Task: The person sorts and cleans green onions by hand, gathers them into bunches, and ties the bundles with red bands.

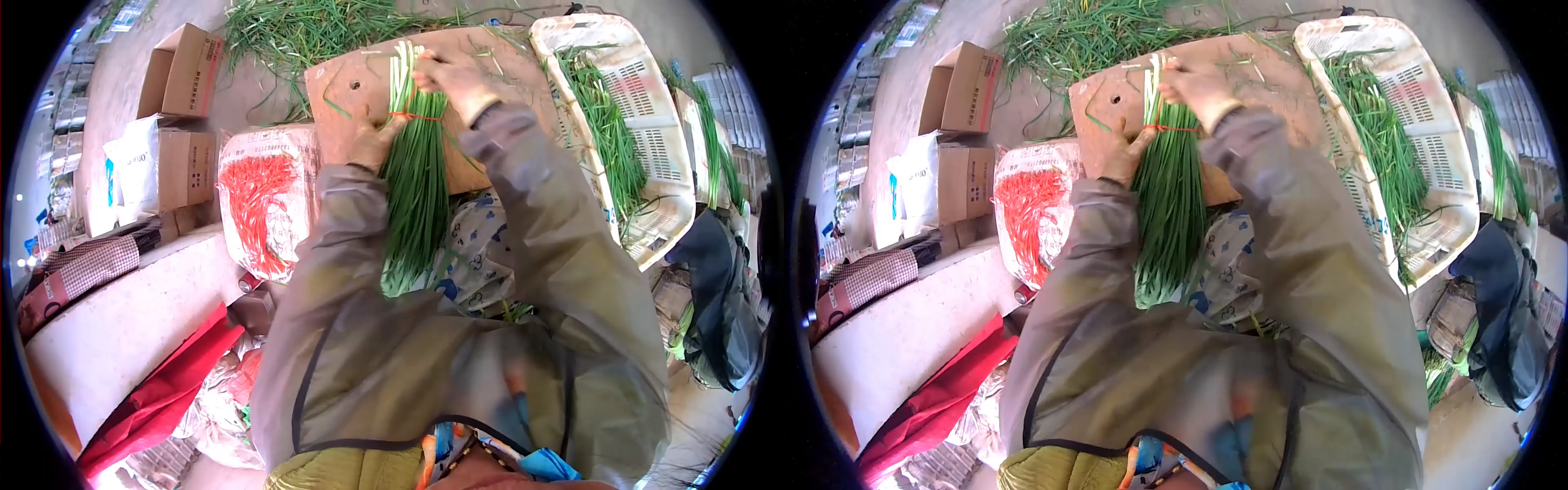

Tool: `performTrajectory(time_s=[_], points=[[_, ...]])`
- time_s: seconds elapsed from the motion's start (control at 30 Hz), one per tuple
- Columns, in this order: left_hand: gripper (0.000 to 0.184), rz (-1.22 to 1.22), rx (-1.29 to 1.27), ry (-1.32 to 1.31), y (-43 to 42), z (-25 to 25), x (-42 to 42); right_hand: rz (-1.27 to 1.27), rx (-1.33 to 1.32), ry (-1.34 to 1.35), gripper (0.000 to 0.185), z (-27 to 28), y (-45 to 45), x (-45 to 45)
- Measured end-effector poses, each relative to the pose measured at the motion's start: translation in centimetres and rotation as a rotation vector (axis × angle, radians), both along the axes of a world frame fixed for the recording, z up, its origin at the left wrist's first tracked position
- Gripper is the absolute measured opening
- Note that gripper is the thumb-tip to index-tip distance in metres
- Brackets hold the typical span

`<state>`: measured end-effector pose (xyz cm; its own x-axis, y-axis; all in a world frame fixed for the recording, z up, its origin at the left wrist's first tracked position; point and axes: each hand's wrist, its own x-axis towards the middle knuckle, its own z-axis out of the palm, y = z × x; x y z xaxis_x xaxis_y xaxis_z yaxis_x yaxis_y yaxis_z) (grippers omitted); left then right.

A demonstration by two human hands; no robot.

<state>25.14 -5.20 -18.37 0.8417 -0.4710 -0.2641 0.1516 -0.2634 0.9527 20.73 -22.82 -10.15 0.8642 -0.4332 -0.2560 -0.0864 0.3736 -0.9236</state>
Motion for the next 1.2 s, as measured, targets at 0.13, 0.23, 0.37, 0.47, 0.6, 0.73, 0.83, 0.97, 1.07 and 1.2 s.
performTrajectory(time_s=[0.13, 0.23, 0.37, 0.47, 0.6, 0.73, 0.83, 0.97, 1.07, 1.2], points=[[0.080, -0.202, 0.053, -0.083, 2.5, -1.3, -0.1, 0.024, -0.409, 0.322, 0.037, -4.9, -2.1, -5.4], [0.063, -0.351, -0.039, -0.246, 2.0, 1.5, -1.2, 0.549, -0.632, 0.646, 0.070, -7.3, 0.2, -6.6], [0.056, -0.217, -0.314, 0.388, 3.3, 4.2, -1.5, 0.540, -0.632, 0.177, 0.074, -3.5, 3.8, -8.3], [0.066, -0.133, -0.508, 0.262, 5.1, 8.4, -3.1, 0.374, -0.777, -0.170, 0.088, -0.4, 6.8, -9.3], [0.056, -0.090, -0.829, 0.198, 5.2, 13.0, -3.6, 0.293, -0.796, -0.336, 0.106, 2.8, 9.0, -9.7], [0.052, -0.053, -1.181, 0.429, 3.6, 15.3, -3.3, 0.235, -0.619, -0.104, 0.091, 6.5, 8.2, -12.6], [0.048, 0.027, -1.454, 0.738, 0.5, 15.8, -4.6, 0.232, -0.935, 0.100, 0.067, 12.5, 2.5, -13.0], [0.044, 0.034, -1.779, 0.933, -5.0, 17.1, -7.6, 0.419, -1.540, 0.330, 0.051, 25.9, -0.4, -12.7], [0.046, -0.057, -1.870, 1.003, -7.7, 19.6, -10.2, 0.593, -1.819, 0.339, 0.055, 31.9, -1.3, -10.6], [0.050, 0.038, -1.994, 1.121, -9.8, 20.6, -12.9, 0.871, -2.240, 0.425, 0.045, 35.6, 0.1, -5.2]])
